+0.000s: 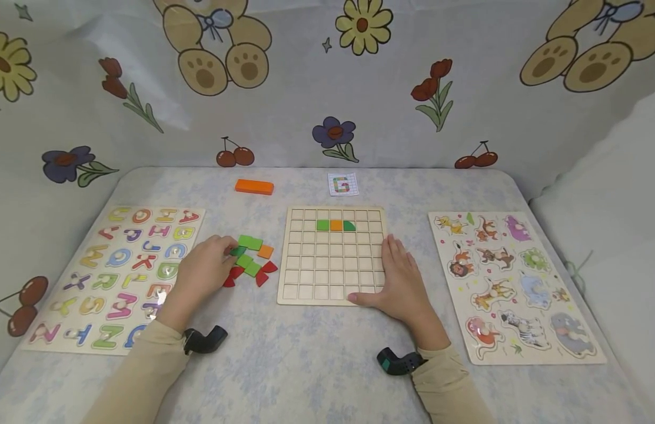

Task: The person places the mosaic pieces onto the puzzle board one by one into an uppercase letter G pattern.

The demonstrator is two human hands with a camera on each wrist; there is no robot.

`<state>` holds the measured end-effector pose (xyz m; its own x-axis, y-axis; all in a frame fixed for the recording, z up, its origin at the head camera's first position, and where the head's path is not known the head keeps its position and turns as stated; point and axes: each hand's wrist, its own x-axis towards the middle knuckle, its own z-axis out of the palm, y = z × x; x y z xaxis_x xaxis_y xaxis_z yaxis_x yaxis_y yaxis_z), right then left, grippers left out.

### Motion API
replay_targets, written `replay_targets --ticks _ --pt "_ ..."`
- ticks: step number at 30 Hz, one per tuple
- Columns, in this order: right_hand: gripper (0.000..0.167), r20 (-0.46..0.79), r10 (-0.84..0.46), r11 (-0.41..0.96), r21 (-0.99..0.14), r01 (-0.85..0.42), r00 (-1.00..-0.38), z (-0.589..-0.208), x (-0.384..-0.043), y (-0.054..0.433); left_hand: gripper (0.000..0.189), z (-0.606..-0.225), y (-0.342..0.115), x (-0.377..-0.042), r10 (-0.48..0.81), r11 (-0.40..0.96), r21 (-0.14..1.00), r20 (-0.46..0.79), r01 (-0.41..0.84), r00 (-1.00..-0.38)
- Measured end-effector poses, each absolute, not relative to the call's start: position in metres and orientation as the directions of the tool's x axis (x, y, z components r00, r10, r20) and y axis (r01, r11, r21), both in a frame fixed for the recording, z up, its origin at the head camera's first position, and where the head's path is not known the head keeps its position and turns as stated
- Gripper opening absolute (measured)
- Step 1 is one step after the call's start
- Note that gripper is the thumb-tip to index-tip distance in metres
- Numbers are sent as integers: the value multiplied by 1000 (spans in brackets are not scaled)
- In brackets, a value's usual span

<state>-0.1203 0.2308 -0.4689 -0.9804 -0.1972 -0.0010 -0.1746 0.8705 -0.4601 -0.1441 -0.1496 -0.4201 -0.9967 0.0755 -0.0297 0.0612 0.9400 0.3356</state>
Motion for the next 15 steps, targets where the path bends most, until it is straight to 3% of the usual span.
replay_targets --ticks 11,15 --pt "142 4 -203 866 -465 -182 -979 -468 -120 232 29 -419 -143 -144 44 950 312 -25 34 -999" --pt "143 1 -200 866 -468 -178 -980 -468 -120 232 27 -421 -141 -144 30 936 353 -36 15 -999"
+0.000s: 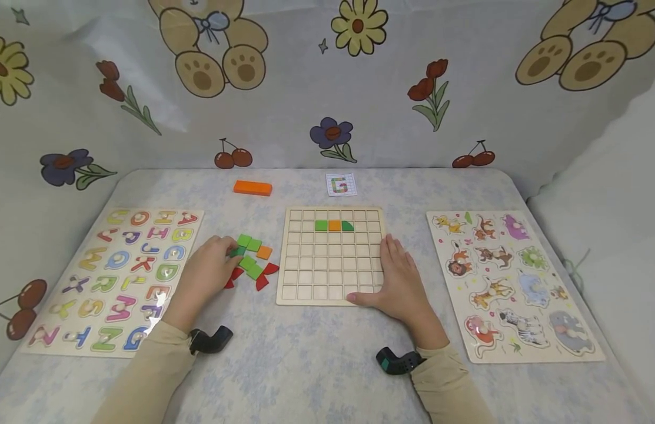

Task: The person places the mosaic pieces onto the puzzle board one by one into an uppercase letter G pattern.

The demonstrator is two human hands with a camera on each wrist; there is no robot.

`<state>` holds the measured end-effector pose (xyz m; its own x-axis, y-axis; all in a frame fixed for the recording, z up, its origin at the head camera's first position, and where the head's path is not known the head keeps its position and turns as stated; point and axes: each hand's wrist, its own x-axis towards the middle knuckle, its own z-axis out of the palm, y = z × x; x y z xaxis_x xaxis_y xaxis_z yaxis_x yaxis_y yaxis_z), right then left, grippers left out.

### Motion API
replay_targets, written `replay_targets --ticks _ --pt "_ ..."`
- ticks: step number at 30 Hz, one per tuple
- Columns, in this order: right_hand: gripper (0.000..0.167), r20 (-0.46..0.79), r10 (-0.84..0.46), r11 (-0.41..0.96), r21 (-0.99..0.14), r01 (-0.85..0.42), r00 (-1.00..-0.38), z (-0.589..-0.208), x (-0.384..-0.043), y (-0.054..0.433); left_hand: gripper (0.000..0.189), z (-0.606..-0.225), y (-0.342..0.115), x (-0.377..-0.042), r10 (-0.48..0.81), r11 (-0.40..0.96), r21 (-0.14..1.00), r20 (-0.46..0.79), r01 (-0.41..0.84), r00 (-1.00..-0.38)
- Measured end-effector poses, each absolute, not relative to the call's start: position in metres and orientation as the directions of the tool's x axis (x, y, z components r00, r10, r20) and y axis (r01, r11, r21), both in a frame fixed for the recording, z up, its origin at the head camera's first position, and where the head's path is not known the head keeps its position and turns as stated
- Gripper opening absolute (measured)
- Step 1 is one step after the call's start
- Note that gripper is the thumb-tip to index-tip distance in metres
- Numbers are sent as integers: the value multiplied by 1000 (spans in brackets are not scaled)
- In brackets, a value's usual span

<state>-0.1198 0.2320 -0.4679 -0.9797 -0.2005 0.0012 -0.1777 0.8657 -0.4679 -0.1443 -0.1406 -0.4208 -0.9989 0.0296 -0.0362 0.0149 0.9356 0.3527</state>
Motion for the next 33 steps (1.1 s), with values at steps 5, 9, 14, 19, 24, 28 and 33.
replay_targets --ticks 5,9,14,19,24,28,33 --pt "143 -1 -199 867 -467 -175 -980 -468 -120 231 23 -424 -140 -146 25 914 406 -22 14 -999" --pt "144 -3 -200 867 -466 -176 -980 -468 -120 231 21 -425 -140 -146 33 905 424 -4 28 -999" --pt "144 -1 -203 866 -467 -179 -979 -468 -120 232 26 -426 -140 -146 50 899 435 17 52 -999" --pt "144 -1 -206 865 -468 -181 -979 -467 -120 232 28 -423 -137 -147 23 892 450 35 36 -999" --pt "145 -1 -205 867 -464 -181 -979 -467 -120 231 30 -418 -130 -150 4 887 462 42 23 -999" --pt "144 -1 -204 868 -462 -181 -979 -466 -119 231 34 -414 -117 -154 9 872 489 23 19 -1000" --pt "144 -7 -202 869 -463 -176 -979 -466 -120 230 33 -411 -97 -162 48 844 534 11 46 -999"
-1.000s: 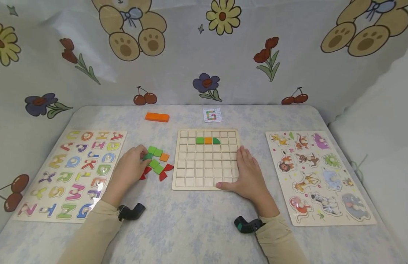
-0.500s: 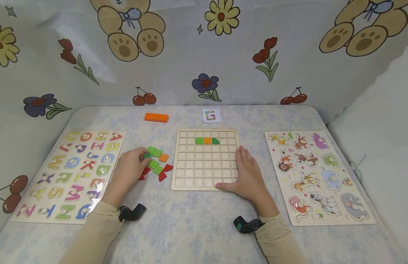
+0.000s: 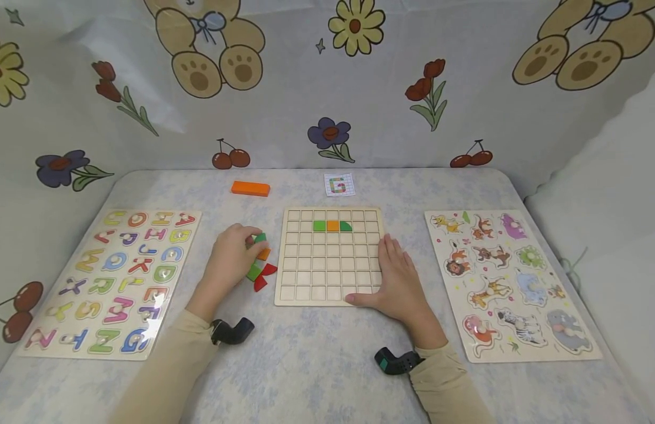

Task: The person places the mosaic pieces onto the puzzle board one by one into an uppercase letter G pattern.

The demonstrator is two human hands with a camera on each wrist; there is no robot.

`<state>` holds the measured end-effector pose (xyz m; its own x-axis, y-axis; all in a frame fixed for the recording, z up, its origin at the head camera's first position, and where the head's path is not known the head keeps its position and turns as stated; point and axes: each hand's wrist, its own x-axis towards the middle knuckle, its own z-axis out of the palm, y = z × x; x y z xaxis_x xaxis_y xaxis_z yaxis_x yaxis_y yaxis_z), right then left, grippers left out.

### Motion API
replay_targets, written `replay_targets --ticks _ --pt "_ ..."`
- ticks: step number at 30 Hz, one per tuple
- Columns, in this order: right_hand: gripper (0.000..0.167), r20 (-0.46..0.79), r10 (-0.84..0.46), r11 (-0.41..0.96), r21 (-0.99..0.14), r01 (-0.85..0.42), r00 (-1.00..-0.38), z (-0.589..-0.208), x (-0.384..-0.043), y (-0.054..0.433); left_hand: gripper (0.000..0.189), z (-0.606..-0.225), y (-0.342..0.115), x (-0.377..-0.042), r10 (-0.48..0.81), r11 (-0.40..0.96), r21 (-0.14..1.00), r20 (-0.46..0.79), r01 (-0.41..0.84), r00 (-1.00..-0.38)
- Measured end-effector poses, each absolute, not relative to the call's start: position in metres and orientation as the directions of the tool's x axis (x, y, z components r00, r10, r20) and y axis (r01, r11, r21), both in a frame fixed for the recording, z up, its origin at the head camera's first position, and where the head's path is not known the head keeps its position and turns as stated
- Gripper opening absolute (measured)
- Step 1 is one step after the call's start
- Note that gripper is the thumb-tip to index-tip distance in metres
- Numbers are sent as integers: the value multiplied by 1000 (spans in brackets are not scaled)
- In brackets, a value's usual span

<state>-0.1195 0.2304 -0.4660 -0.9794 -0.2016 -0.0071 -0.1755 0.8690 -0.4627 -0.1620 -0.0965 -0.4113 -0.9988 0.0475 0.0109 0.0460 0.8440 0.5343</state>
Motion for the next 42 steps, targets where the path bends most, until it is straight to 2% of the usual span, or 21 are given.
replay_targets --ticks 10,20,29,42 --pt "144 -8 -201 864 -473 -173 -980 -468 -118 230 33 -409 -53 -181 79 849 522 31 84 -996" --pt "144 -14 -198 864 -474 -168 -980 -470 -118 231 30 -421 -31 -204 103 840 531 35 106 -994" --pt "144 -12 -196 869 -465 -168 -981 -469 -118 230 29 -427 -24 -210 125 835 539 6 108 -992" --pt "144 -11 -197 872 -459 -169 -980 -467 -119 230 25 -428 -22 -210 88 837 544 -34 56 -996"
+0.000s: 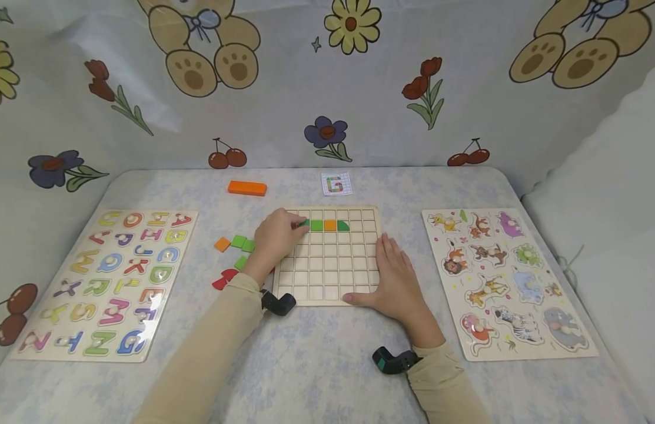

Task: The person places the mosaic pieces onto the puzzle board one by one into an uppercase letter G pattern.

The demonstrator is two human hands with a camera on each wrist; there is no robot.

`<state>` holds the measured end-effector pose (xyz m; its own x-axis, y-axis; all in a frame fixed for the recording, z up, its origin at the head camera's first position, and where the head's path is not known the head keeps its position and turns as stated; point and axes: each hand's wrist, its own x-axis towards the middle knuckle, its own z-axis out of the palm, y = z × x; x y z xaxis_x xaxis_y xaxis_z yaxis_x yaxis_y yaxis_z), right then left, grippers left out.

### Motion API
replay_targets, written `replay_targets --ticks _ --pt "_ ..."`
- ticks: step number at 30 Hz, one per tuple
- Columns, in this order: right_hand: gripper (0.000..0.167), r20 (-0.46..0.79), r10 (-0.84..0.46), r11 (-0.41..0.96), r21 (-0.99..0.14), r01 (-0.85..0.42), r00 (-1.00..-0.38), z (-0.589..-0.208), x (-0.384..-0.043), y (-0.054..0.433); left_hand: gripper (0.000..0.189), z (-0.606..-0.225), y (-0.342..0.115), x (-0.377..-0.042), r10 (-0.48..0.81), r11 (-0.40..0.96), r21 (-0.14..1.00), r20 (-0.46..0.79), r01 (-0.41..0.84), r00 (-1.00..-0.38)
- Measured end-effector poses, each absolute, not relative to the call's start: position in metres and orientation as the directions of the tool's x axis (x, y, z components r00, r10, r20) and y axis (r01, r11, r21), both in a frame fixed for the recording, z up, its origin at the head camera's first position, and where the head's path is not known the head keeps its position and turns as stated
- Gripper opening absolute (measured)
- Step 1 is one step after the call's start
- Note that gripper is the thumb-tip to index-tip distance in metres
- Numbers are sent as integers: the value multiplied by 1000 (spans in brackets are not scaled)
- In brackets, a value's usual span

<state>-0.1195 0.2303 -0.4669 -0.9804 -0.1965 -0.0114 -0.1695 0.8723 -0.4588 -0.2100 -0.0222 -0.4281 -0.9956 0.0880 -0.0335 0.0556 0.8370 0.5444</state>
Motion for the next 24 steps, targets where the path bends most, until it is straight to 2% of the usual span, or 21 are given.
replay_targets --ticks 9,16,24 --pt "145 -10 -195 870 -463 -168 -981 -466 -119 229 25 -428 -23 -207 90 843 536 -56 46 -994" --pt "143 -14 -195 871 -463 -166 -981 -465 -118 229 32 -425 -25 -199 126 886 456 -62 84 -990" --pt "143 -12 -199 869 -465 -171 -980 -466 -118 229 41 -414 -46 -188 122 898 433 -91 71 -988"
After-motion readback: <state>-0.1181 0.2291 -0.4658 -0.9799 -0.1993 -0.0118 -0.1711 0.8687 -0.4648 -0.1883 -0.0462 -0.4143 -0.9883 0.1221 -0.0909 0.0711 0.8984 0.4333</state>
